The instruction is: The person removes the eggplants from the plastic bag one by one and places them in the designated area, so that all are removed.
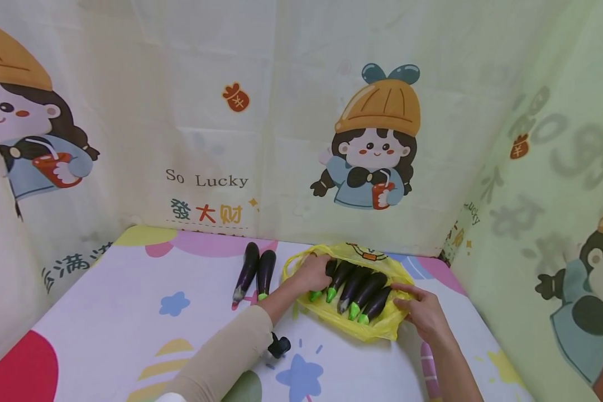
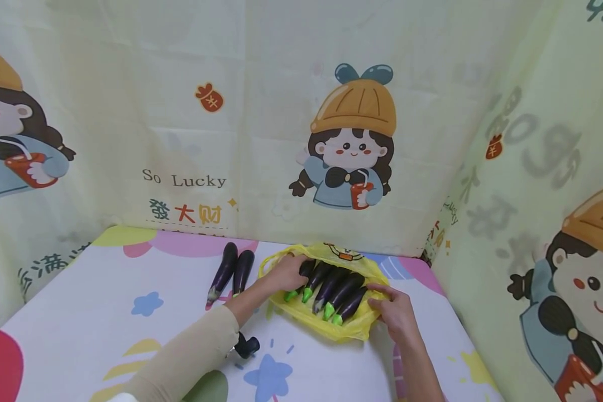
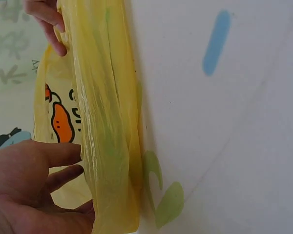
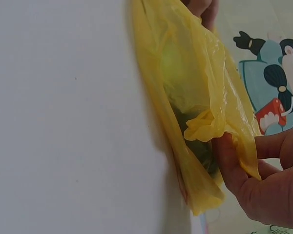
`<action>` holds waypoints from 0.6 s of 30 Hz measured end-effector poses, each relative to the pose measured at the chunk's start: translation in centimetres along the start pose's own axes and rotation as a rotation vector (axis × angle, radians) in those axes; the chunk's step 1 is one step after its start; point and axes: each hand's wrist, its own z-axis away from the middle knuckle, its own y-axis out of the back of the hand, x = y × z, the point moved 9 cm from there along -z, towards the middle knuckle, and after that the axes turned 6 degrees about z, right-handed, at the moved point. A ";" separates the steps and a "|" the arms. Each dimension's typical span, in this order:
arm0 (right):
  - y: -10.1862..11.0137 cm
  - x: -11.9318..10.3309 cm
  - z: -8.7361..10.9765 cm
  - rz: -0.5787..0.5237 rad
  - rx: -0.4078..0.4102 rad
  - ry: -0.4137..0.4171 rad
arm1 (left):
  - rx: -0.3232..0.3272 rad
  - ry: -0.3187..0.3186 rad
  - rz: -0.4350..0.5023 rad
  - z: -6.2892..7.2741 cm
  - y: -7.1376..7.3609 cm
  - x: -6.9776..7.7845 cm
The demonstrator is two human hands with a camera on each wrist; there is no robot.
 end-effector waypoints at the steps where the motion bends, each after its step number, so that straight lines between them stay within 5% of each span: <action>1: 0.0 0.0 0.0 -0.002 0.000 0.000 | -0.003 0.005 -0.001 0.0 -0.1 0.0; 18: 0.0 0.0 0.1 -0.002 0.005 -0.009 | 0.000 -0.013 0.003 0.0 -0.1 -0.1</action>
